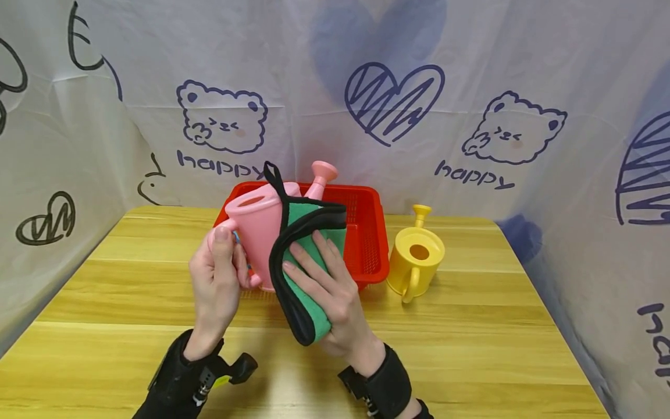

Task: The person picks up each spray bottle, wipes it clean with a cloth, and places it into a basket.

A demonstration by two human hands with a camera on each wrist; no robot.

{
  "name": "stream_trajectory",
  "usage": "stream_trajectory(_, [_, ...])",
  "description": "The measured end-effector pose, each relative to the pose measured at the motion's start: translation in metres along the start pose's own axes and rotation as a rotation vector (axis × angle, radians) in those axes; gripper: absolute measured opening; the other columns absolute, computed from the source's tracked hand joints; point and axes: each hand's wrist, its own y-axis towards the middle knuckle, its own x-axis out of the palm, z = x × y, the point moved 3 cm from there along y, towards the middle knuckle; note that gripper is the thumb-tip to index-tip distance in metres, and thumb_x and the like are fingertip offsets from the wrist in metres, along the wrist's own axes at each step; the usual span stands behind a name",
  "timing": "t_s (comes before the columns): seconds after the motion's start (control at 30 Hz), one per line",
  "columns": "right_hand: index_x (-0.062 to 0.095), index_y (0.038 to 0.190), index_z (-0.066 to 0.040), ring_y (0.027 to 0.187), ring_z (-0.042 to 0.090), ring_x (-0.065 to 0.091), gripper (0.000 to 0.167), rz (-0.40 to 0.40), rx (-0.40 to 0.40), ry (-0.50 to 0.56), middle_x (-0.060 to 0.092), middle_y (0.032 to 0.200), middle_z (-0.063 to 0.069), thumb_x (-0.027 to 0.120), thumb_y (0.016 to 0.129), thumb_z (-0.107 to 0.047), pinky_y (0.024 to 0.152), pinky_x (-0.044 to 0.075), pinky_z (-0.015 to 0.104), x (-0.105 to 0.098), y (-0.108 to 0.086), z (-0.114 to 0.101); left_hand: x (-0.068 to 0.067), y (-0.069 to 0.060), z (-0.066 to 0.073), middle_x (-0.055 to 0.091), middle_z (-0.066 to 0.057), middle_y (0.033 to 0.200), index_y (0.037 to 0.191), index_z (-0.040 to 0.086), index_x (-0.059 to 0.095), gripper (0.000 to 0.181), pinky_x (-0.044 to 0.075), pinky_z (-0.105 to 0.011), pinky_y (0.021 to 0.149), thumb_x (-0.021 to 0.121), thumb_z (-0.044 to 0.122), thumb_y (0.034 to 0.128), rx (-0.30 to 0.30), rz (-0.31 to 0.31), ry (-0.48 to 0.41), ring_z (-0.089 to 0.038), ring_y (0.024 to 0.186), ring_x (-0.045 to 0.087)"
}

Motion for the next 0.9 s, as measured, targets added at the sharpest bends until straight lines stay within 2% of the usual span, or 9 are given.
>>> stream_trajectory(0.13, [0.059, 0.139, -0.005, 0.151, 0.037, 0.034, 0.044, 0.039, 0.059, 0.032, 0.048, 0.155, 0.007, 0.047, 0.106, -0.031, 0.123, 0.031, 0.045, -0.002, -0.001, 0.0, 0.006, -0.002, 0.0, 0.046, -0.007, 0.054, 0.086, 0.0, 0.05, 0.026, 0.049, -0.024, 0.048, 0.045, 0.014, 0.1074, 0.014, -0.072, 0.035, -0.012, 0.043, 0.048])
stream_trajectory(0.23, [0.058, 0.141, -0.007, 0.152, 0.037, 0.032, 0.043, 0.065, 0.101, 0.024, 0.047, 0.155, 0.006, 0.049, 0.106, -0.031, 0.124, 0.03, 0.045, -0.004, -0.002, 0.0, 0.01, -0.005, -0.001, 0.048, -0.008, 0.055, 0.089, 0.001, 0.052, 0.023, 0.049, -0.025, 0.047, 0.046, 0.014, 0.1072, 0.021, -0.138, 0.057, -0.011, 0.043, 0.05])
stream_trajectory(0.3, [0.057, 0.142, -0.01, 0.152, 0.037, 0.031, 0.043, 0.068, 0.11, 0.007, 0.047, 0.156, 0.004, 0.05, 0.105, -0.031, 0.124, 0.029, 0.044, -0.005, -0.003, -0.001, 0.012, -0.007, -0.002, 0.049, -0.008, 0.056, 0.091, 0.001, 0.053, 0.022, 0.048, -0.025, 0.046, 0.046, 0.014, 0.1072, 0.018, -0.159, 0.066, -0.011, 0.044, 0.05])
stream_trajectory(0.4, [0.057, 0.142, -0.011, 0.153, 0.035, 0.03, 0.043, 0.056, 0.085, -0.012, 0.046, 0.156, 0.003, 0.051, 0.105, -0.031, 0.125, 0.028, 0.043, -0.005, -0.002, -0.002, 0.013, -0.008, -0.003, 0.049, -0.009, 0.057, 0.091, 0.001, 0.053, 0.022, 0.047, -0.024, 0.045, 0.047, 0.015, 0.107, 0.017, -0.154, 0.077, -0.01, 0.043, 0.05])
stream_trajectory(0.63, [0.06, 0.139, -0.008, 0.154, 0.032, 0.028, 0.041, 0.034, -0.027, -0.057, 0.049, 0.154, 0.004, 0.053, 0.104, -0.028, 0.127, 0.02, 0.049, 0.0, 0.001, -0.006, 0.011, -0.007, -0.002, 0.048, -0.008, 0.058, 0.088, 0.0, 0.051, 0.024, 0.043, -0.023, 0.043, 0.047, 0.015, 0.1071, 0.061, -0.109, 0.095, -0.011, 0.043, 0.048])
stream_trajectory(0.9, [0.061, 0.136, -0.001, 0.151, 0.032, 0.036, 0.04, 0.061, -0.009, 0.018, 0.052, 0.152, 0.006, 0.051, 0.105, -0.026, 0.125, 0.027, 0.047, -0.001, 0.001, -0.005, 0.009, -0.005, -0.003, 0.045, -0.008, 0.056, 0.089, -0.001, 0.051, 0.024, 0.047, -0.022, 0.046, 0.046, 0.014, 0.1074, 0.083, -0.085, 0.066, -0.012, 0.043, 0.047])
